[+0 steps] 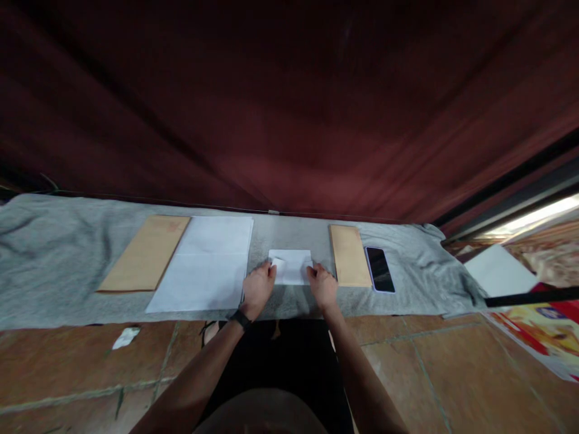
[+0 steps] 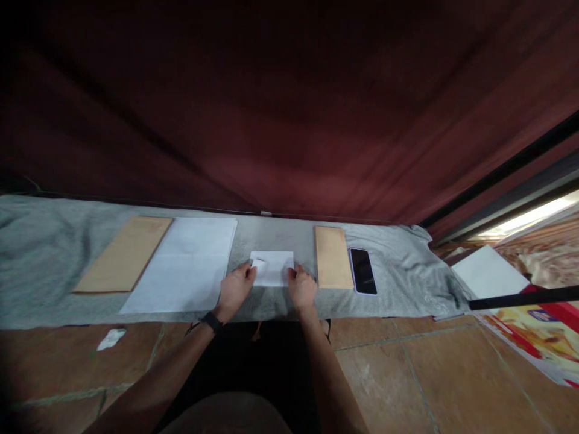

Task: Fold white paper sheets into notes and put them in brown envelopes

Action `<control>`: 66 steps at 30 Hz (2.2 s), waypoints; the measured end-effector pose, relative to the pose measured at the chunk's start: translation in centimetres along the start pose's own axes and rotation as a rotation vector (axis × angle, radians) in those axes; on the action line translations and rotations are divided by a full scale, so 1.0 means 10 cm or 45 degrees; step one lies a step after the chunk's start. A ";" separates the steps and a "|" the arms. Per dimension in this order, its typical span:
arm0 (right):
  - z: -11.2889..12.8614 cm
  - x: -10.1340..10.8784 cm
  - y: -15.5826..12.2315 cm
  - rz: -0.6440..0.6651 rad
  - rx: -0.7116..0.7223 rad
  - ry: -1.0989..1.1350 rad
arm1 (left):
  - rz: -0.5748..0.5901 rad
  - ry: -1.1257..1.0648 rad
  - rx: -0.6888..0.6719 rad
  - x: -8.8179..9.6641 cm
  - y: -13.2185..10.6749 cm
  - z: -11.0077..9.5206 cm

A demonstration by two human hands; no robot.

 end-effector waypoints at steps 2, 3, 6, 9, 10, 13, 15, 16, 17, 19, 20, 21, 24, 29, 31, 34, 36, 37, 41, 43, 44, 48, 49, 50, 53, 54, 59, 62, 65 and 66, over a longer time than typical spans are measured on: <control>0.01 0.00 0.01 0.001 -0.007 -0.008 | 0.022 0.010 0.020 0.01 0.01 0.00; 0.02 0.00 0.02 -0.002 -0.012 -0.009 | 0.031 0.013 0.023 0.00 0.02 -0.01; 0.04 0.01 0.03 -0.010 -0.032 -0.005 | 0.032 0.030 0.027 0.00 0.04 -0.01; 0.05 0.01 0.04 -0.032 -0.038 -0.002 | 0.017 0.046 0.026 0.00 0.06 -0.01; 0.06 0.02 0.04 -0.047 -0.033 -0.001 | 0.013 0.049 0.022 0.00 0.06 -0.01; 0.08 0.02 0.05 -0.090 -0.016 0.002 | -0.003 0.065 0.011 0.00 0.07 -0.02; 0.08 0.02 0.06 -0.096 -0.011 -0.003 | -0.018 0.072 0.005 0.02 0.07 -0.03; 0.08 0.01 0.06 -0.095 -0.014 -0.009 | -0.021 0.069 0.003 0.02 0.07 -0.03; 0.08 0.01 0.07 -0.093 -0.016 -0.016 | -0.023 0.064 -0.001 0.02 0.08 -0.03; 0.08 0.01 0.08 -0.088 -0.013 -0.035 | -0.023 0.050 -0.006 0.02 0.09 -0.03; 0.09 0.02 0.09 -0.088 -0.010 -0.044 | -0.024 0.043 -0.008 0.01 0.10 -0.03; 0.09 0.02 0.10 -0.088 -0.008 -0.053 | -0.027 0.038 -0.010 0.01 0.10 -0.03; 0.10 0.03 0.12 -0.074 -0.015 -0.067 | -0.039 0.044 -0.007 0.00 0.12 -0.02; 0.11 0.03 0.14 -0.059 -0.025 -0.081 | -0.026 0.044 -0.006 0.00 0.15 -0.02; 0.11 0.02 0.15 -0.060 -0.028 -0.088 | -0.025 0.047 -0.003 0.01 0.15 -0.03; 0.13 0.02 0.17 -0.064 -0.013 -0.091 | -0.022 0.057 -0.003 0.02 0.17 -0.03; 0.14 0.02 0.18 -0.074 -0.009 -0.092 | -0.011 0.058 0.005 0.02 0.18 -0.02; 0.14 0.02 0.19 -0.078 -0.010 -0.093 | -0.005 0.058 0.011 0.02 0.19 -0.02; 0.15 0.02 0.21 -0.095 -0.025 -0.111 | 0.012 0.064 0.034 0.01 0.22 -0.02; 0.17 0.03 0.21 -0.109 -0.020 -0.121 | 0.018 0.072 0.046 0.01 0.23 -0.02; 0.17 0.03 0.21 -0.118 -0.013 -0.126 | 0.015 0.078 0.048 0.01 0.23 -0.02; 0.20 0.02 0.22 -0.151 0.013 -0.148 | -0.025 0.098 0.041 0.03 0.23 -0.04; 0.20 0.01 0.22 -0.160 0.022 -0.152 | -0.026 0.101 0.039 0.03 0.24 -0.04; 0.21 0.00 0.22 -0.172 0.032 -0.155 | -0.022 0.104 0.037 0.03 0.24 -0.04; 0.23 -0.01 0.22 -0.217 0.071 -0.146 | -0.012 0.115 0.039 0.03 0.25 -0.04; 0.23 -0.01 0.22 -0.232 0.081 -0.140 | -0.012 0.116 0.040 0.03 0.25 -0.04; 0.24 0.00 0.20 -0.287 0.140 -0.099 | -0.057 0.115 0.000 0.01 0.25 -0.04; 0.25 0.00 0.19 -0.318 0.153 -0.075 | -0.078 0.131 0.012 -0.01 0.26 -0.03; 0.25 0.00 0.18 -0.341 0.160 -0.050 | -0.095 0.125 0.024 -0.03 0.28 -0.02; 0.25 0.00 0.18 -0.344 0.163 -0.042 | -0.095 0.120 0.023 -0.03 0.28 -0.02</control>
Point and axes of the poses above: each hand's wrist, its own y-axis towards the middle knuckle, its own x-axis out of the back of the hand, z = x × y, the point moved 7 cm from there along y, towards the middle knuckle, and after that the axes turned 4 degrees about -x, right-handed, at the moved point
